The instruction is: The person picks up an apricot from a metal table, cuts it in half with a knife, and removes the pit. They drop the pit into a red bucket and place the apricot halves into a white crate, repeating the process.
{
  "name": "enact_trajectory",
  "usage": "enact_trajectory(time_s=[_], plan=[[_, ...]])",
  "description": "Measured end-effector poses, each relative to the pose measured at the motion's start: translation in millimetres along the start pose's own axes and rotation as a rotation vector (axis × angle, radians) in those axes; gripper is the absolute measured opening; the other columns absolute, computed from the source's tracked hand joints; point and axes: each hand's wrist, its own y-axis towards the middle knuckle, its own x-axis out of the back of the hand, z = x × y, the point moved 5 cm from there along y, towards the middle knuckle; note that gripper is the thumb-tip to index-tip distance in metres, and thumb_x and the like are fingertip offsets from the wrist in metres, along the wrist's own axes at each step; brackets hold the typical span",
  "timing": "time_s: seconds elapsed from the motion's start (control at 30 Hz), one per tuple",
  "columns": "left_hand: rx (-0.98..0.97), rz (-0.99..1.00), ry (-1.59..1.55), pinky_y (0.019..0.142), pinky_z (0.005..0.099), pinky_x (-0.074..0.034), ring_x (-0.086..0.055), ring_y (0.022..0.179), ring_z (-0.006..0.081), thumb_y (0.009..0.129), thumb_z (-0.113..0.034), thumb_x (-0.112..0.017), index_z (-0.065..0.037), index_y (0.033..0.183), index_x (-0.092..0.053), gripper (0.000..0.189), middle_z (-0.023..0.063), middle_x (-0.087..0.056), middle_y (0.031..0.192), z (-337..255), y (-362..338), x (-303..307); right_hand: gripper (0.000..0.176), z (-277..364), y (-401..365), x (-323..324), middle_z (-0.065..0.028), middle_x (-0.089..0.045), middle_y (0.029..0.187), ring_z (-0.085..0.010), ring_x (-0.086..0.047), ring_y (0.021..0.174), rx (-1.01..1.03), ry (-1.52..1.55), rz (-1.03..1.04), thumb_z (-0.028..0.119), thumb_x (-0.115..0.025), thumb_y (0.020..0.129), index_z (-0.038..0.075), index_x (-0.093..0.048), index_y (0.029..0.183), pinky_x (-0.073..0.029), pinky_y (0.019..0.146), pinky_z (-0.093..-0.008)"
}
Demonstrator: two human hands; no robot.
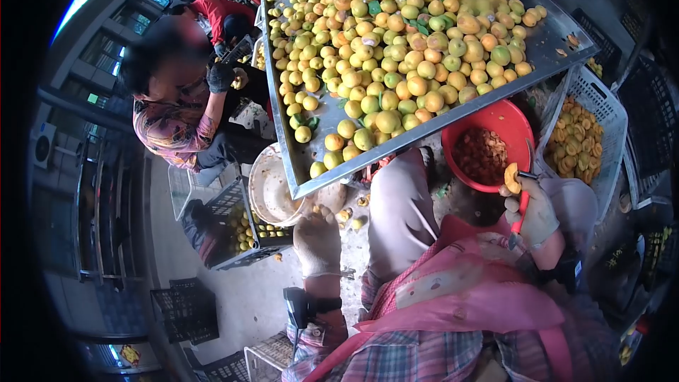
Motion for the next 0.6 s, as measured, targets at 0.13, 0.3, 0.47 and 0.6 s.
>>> enact_trajectory(time_s=[0.13,0.3,0.47,0.6], plan=[[0.184,0.386,0.178,0.084,0.0336,-0.053,-0.06,0.089,0.0228,0.09,-0.009,-0.048,-0.002,0.097,-0.057,0.014,0.0092,-0.059,0.093,16.8,-7.3,-7.5,0.027,2.7,3.0,10.6,-0.0079,-0.065,0.086,-0.0091,-0.052,0.057,0.007,0.027,0.007,0.029,-0.049,0.096,0.006,-0.057,0.106,-0.041,0.047,-0.0213],[0.302,0.588,0.231,0.105,0.0432,-0.031,-0.048,0.119,0.0248,0.098,-0.051,-0.036,-0.012,0.14,-0.043,0.058,0.0072,-0.052,0.131,77.4,-69.0,-109.2,0.028,17.0,-0.1,14.9,-0.0112,-0.066,0.093,-0.0105,-0.054,0.06,0.106,-0.009,-0.012,0.025,-0.049,0.096,0.004,-0.057,0.113,-0.042,0.05,-0.0225],[0.229,0.68,0.588,0.115,0.0463,-0.008,-0.022,0.141,0.0264,0.098,-0.053,-0.038,-0.012,0.15,-0.025,0.067,0.0121,-0.034,0.149,136.8,-85.5,-154.7,0.025,21.4,-6.7,9.4,-0.0087,-0.064,0.096,-0.0097,-0.05,0.058,0.262,-0.261,0.143,-0.002,-0.046,0.091,0.0,-0.056,0.113,-0.043,0.053,-0.0239],[0.269,0.845,0.962,0.102,0.0367,-0.041,-0.053,0.117,0.0223,0.095,-0.02,-0.058,-0.001,0.143,-0.034,0.057,0.0127,-0.053,0.127,162.2,-113.9,-163.8,0.027,21.1,-16.5,-6.5,-0.0104,-0.066,0.091,-0.0093,-0.057,0.054,0.131,-0.112,0.146,0.014,-0.052,0.095,0.005,-0.054,0.12,-0.044,0.045,-0.0227]])
